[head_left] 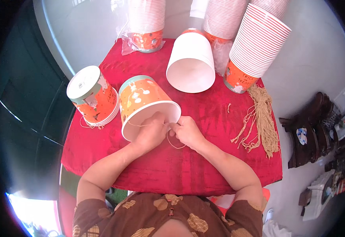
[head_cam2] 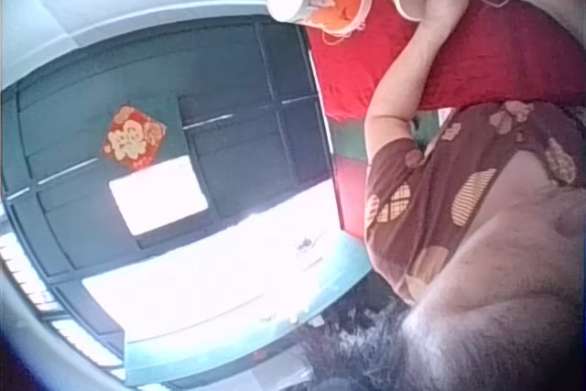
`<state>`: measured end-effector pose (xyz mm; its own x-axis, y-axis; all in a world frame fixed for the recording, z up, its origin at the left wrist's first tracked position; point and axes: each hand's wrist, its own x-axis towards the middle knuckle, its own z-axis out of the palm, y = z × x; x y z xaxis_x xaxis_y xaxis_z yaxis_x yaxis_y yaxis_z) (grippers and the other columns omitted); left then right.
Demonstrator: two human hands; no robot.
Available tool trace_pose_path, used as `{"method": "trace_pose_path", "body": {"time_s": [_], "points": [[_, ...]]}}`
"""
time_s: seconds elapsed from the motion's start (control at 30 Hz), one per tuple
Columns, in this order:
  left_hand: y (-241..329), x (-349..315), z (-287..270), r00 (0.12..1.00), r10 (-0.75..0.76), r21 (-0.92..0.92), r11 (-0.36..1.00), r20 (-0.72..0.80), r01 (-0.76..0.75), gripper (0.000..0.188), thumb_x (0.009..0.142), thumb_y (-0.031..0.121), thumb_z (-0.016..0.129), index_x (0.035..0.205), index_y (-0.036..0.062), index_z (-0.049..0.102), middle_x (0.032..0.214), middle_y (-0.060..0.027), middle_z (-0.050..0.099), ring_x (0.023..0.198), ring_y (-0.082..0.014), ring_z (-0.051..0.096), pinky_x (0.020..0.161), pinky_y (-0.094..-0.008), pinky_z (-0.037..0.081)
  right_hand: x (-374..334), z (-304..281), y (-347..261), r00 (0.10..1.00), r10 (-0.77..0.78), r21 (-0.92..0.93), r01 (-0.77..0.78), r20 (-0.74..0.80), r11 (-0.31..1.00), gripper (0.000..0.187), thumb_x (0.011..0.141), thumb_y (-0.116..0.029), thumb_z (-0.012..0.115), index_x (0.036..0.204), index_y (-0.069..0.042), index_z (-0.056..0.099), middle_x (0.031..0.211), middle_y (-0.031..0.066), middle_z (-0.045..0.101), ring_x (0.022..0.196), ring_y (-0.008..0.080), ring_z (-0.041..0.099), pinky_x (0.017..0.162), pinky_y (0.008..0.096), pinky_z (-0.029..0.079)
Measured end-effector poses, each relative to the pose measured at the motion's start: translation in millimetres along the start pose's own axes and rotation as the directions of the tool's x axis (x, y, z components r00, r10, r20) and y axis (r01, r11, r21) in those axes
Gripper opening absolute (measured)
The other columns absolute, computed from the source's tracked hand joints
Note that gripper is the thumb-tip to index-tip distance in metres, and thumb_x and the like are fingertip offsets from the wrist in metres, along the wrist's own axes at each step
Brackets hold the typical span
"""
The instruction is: The recorder is threading twine through pre-punched holes in paper cups using a needle to attach handles.
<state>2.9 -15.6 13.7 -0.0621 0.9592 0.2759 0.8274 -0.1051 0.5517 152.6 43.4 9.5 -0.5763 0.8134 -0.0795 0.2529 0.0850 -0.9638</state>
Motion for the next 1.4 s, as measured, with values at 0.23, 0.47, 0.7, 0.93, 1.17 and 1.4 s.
{"method": "trace_pose_path", "body": {"time_s": [0.23, 0.47, 0.7, 0.93, 1.17, 1.4], "points": [[-9, -5, 7, 0.998, -0.031, -0.126, 0.992, -0.058, 0.023, 0.012, 0.084, 0.002, 0.059, 0.096, 0.0005, 0.058, 0.09, -0.0175, 0.063, 0.085, -0.0353, 0.063, 0.077, -0.0441, 0.05, 1, -3, -8, 0.994, 0.1, 0.067, -0.102, 0.037, 0.992, 0.018, 0.09, -0.008, 0.054, 0.088, 0.003, 0.068, 0.066, 0.0087, 0.065, 0.058, 0.0159, 0.06, 0.056, 0.0341, 0.047], [-24, -8, 2, 0.999, -0.008, -0.172, 0.985, -0.038, 0.001, 0.017, 0.085, 0.002, 0.058, 0.102, -0.0003, 0.058, 0.098, -0.0173, 0.06, 0.094, -0.0329, 0.06, 0.083, -0.0417, 0.048, 5, -4, -11, 0.977, 0.181, 0.177, -0.2, 0.114, 0.964, 0.015, 0.097, -0.008, 0.052, 0.092, 0.002, 0.062, 0.069, 0.007, 0.059, 0.042, 0.0071, 0.042, 0.034, 0.0251, 0.029], [-6, -3, 0, 1.0, -0.029, -0.189, 0.982, 0.009, 0.03, 0.014, 0.084, 0.007, 0.065, 0.094, -0.0006, 0.061, 0.094, -0.015, 0.061, 0.09, -0.0299, 0.059, 0.081, -0.0395, 0.047, 2, -8, -13, 0.963, 0.235, 0.198, -0.257, 0.128, 0.946, 0.016, 0.097, -0.009, 0.051, 0.09, 0.001, 0.061, 0.068, 0.0061, 0.058, 0.04, 0.0066, 0.039, 0.033, 0.0255, 0.027], [-8, 0, 6, 1.0, -0.002, -0.164, 0.986, 0.003, 0.003, 0.012, 0.085, 0.011, 0.063, 0.089, 0.0005, 0.059, 0.091, -0.0179, 0.06, 0.086, -0.0364, 0.061, 0.076, -0.0455, 0.048, 1, -6, -18, 0.967, 0.226, 0.228, -0.248, 0.119, 0.941, 0.016, 0.098, -0.009, 0.051, 0.089, 0.0, 0.061, 0.068, 0.0054, 0.058, 0.04, 0.0063, 0.039, 0.034, 0.0251, 0.026], [-1, 1, 7, 0.999, -0.015, -0.06, 0.998, -0.034, 0.013, 0.01, 0.086, 0.008, 0.062, 0.089, -0.0005, 0.058, 0.092, -0.0188, 0.062, 0.088, -0.0356, 0.061, 0.076, -0.0439, 0.048, 3, -10, -15, 0.955, 0.269, 0.194, -0.289, 0.122, 0.937, 0.018, 0.097, -0.011, 0.054, 0.085, 0.0, 0.062, 0.068, 0.0052, 0.058, 0.041, 0.0067, 0.04, 0.034, 0.025, 0.028], [-8, -1, 7, 0.99, -0.134, -0.209, 0.97, -0.053, 0.12, 0.012, 0.09, 0.011, 0.058, 0.091, -0.0013, 0.057, 0.091, -0.02, 0.062, 0.087, -0.0354, 0.061, 0.077, -0.0444, 0.048, 4, -10, -10, 0.962, 0.248, 0.218, -0.268, 0.115, 0.938, 0.015, 0.092, -0.012, 0.058, 0.084, -0.001, 0.063, 0.062, 0.0021, 0.054, 0.041, 0.0075, 0.041, 0.035, 0.0263, 0.029]]}}
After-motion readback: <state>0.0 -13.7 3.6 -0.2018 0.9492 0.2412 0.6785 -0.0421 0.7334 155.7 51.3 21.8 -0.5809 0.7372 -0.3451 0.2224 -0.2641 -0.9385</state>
